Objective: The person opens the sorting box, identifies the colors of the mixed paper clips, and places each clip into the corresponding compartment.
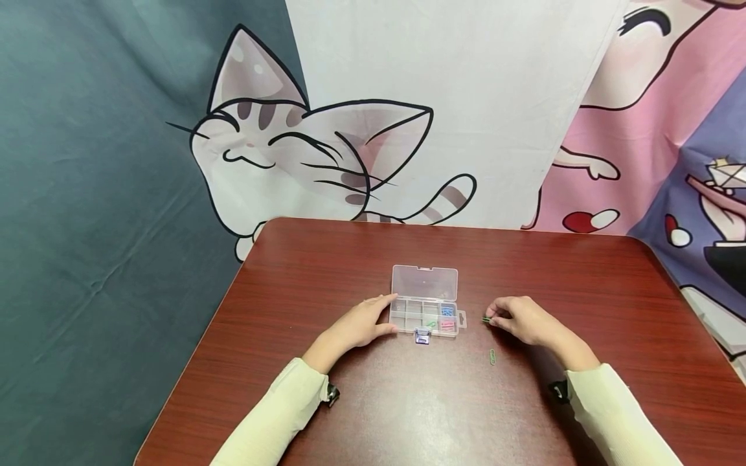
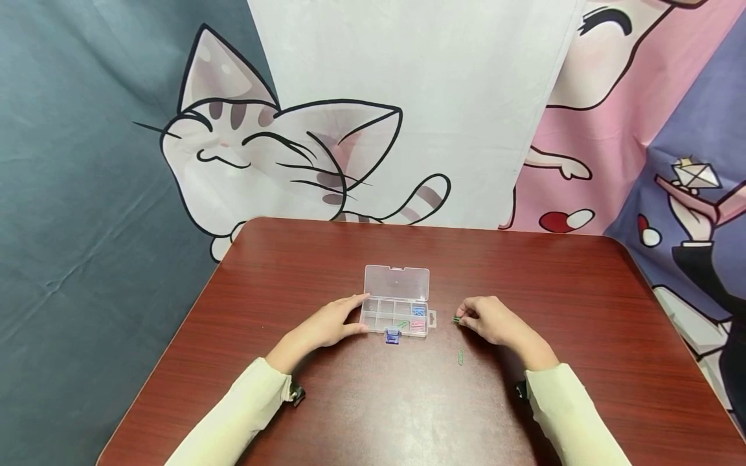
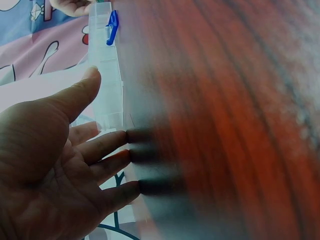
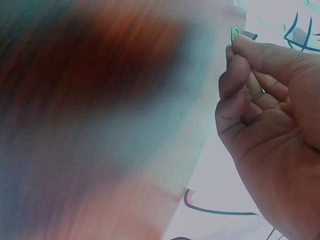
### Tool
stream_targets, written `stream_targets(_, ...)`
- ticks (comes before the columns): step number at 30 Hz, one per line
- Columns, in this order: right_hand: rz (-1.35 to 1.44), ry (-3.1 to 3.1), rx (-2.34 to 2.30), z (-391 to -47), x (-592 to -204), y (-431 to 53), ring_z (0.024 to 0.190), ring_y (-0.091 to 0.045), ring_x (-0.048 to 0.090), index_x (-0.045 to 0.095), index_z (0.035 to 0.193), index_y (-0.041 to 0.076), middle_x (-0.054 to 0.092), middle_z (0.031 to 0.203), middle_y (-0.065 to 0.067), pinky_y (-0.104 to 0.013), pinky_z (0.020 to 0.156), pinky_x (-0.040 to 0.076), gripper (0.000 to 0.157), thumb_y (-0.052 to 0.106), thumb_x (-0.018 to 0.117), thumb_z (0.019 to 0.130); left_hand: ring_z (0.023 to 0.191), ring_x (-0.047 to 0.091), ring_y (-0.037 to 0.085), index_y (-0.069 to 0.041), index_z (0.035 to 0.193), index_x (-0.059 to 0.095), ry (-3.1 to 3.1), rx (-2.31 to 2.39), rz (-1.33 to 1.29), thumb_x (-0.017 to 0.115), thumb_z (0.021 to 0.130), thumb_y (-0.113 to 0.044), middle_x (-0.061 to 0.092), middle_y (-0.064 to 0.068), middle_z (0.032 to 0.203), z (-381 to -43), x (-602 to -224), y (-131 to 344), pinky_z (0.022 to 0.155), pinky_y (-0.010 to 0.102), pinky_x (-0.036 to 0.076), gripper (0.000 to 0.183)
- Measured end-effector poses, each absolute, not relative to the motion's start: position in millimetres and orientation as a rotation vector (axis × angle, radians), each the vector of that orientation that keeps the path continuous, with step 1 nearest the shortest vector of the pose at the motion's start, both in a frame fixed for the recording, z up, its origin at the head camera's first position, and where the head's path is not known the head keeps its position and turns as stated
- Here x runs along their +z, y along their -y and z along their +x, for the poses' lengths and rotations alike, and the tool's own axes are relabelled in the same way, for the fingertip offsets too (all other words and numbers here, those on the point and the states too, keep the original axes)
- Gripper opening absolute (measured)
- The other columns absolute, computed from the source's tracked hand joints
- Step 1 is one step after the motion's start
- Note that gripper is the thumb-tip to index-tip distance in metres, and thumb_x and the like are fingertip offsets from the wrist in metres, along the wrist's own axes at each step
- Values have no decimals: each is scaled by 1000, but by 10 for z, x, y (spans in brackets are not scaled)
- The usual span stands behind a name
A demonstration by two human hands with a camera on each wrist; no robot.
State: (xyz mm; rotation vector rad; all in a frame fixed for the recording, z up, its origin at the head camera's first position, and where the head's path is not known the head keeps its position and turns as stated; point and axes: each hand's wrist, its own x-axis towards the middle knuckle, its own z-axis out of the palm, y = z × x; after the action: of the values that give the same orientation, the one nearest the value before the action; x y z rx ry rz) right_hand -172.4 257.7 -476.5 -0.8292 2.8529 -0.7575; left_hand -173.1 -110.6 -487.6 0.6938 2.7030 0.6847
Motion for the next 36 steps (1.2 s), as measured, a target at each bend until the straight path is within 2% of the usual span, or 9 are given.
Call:
stream_targets(7, -838, -2906, -738, -1706, -4683, -2499, 72, -2, 54, 65, 81, 17, 61, 76, 13, -30, 66, 50, 18, 3, 75, 89, 145, 41, 33, -13, 157, 38, -2702, 687, 694, 68, 97, -38, 47, 17, 154, -1720, -4855, 1105, 120, 45, 33, 71)
stream_targets(19, -891, -2893, -793, -1731, -4659, -2351, 75, -4, 52, 62, 82, 16, 57, 79, 11, -29, 68, 49, 18, 4, 73, 91, 144, 42, 33, -12, 156, 39, -2699, 701, 693, 69, 97, -37, 47, 17, 154, -1722, -4854, 1104, 119, 46, 34, 71)
stream_targets(36, -963, -2810, -882, -1804, -4639, -2012, 74, -4, 54, 67, 88, 12, 61, 80, 10, -28, 68, 51, 11, 3, 71, 92, 145, 40, 34, -14, 157, 39, -2691, 698, 671, 68, 97, -38, 46, 17, 155, -1730, -4868, 1099, 119, 48, 34, 71)
